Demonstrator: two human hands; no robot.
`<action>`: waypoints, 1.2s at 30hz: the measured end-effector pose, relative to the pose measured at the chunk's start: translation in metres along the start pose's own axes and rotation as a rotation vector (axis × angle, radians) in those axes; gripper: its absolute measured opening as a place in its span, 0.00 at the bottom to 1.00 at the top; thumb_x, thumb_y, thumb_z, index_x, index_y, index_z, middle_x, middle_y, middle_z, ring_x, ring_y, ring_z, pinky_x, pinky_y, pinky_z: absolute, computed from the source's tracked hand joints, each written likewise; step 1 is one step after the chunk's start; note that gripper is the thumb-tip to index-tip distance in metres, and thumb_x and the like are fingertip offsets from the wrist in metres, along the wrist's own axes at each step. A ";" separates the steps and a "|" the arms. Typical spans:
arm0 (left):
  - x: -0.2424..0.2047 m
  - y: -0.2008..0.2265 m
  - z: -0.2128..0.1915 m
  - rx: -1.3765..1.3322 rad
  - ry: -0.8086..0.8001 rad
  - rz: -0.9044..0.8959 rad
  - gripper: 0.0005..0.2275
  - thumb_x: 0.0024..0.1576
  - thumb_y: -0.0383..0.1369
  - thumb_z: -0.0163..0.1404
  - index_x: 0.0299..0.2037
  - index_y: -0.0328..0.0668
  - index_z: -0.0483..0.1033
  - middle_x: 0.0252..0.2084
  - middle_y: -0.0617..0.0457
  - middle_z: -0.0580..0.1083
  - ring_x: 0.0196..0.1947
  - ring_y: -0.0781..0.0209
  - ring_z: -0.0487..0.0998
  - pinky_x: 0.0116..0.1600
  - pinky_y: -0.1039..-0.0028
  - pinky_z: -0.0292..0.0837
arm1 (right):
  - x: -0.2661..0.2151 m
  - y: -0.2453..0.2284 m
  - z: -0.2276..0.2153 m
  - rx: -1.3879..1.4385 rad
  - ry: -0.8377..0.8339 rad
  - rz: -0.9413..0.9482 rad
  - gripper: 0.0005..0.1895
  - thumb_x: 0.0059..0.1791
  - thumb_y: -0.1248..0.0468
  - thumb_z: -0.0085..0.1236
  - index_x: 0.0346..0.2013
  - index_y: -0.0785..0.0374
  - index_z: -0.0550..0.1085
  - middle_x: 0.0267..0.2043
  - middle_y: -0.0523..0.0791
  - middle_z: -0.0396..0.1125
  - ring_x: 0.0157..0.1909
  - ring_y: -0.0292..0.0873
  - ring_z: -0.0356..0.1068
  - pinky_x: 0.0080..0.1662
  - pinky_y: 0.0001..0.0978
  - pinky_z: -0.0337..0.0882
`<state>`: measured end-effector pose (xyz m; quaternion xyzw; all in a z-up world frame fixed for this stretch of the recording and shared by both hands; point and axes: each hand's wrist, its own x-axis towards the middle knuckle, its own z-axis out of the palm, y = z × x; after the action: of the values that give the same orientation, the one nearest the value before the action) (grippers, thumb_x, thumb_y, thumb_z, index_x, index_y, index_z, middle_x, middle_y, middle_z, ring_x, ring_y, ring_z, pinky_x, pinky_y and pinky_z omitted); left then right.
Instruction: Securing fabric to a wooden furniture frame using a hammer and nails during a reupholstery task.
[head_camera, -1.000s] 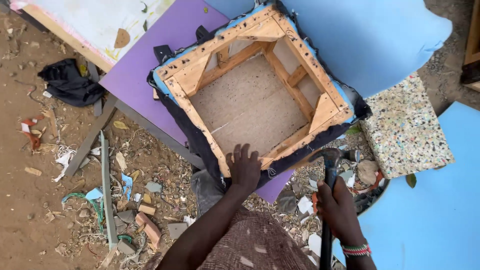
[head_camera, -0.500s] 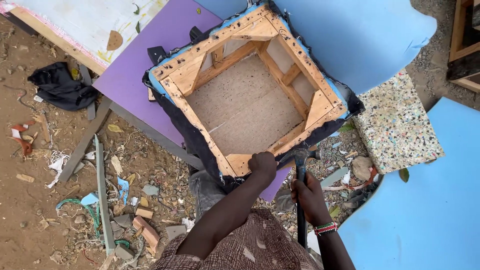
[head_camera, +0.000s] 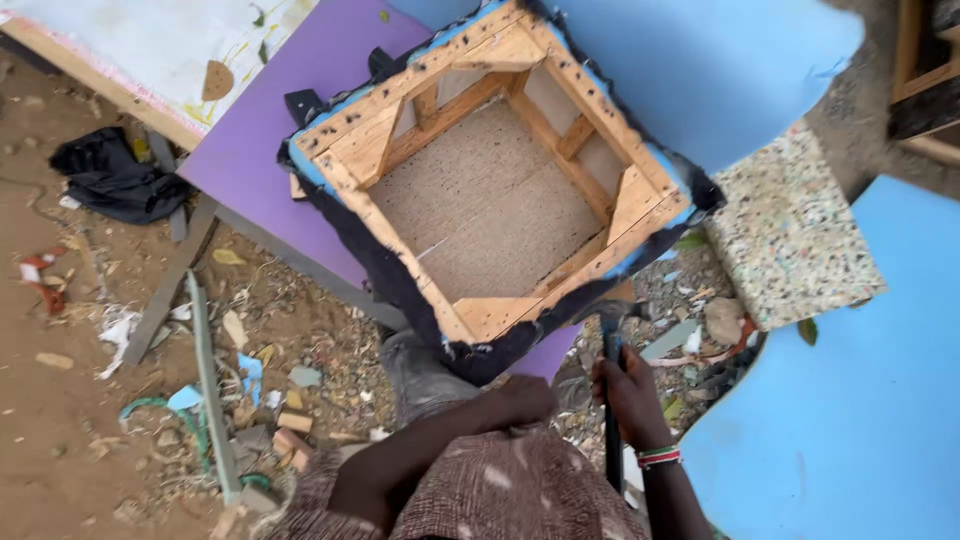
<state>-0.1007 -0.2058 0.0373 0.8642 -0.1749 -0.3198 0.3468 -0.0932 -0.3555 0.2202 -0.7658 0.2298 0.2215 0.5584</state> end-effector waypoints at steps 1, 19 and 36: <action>0.011 -0.008 0.025 0.121 -0.018 0.163 0.16 0.54 0.37 0.50 0.49 0.59 0.88 0.44 0.44 0.84 0.43 0.39 0.84 0.43 0.50 0.80 | 0.006 -0.004 0.000 0.010 0.015 -0.031 0.03 0.54 0.71 0.49 0.38 0.64 0.65 0.28 0.49 0.62 0.26 0.44 0.60 0.29 0.39 0.63; -0.052 -0.052 -0.045 -0.035 0.570 -0.367 0.14 0.55 0.39 0.64 0.48 0.49 0.79 0.45 0.47 0.77 0.51 0.39 0.82 0.52 0.50 0.81 | 0.044 0.039 0.033 0.002 -0.085 -0.118 0.06 0.57 0.68 0.53 0.41 0.72 0.73 0.26 0.50 0.65 0.25 0.46 0.71 0.26 0.37 0.73; -0.054 -0.066 0.000 0.067 0.659 -0.357 0.15 0.56 0.39 0.69 0.48 0.43 0.81 0.43 0.46 0.76 0.51 0.40 0.79 0.54 0.50 0.76 | 0.048 0.039 0.055 -0.069 -0.166 -0.113 0.12 0.56 0.67 0.54 0.47 0.78 0.73 0.28 0.52 0.66 0.25 0.45 0.71 0.25 0.35 0.74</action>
<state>-0.1348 -0.1312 0.0139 0.9485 0.0892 -0.0744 0.2948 -0.0832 -0.3182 0.1468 -0.7753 0.1314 0.2604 0.5603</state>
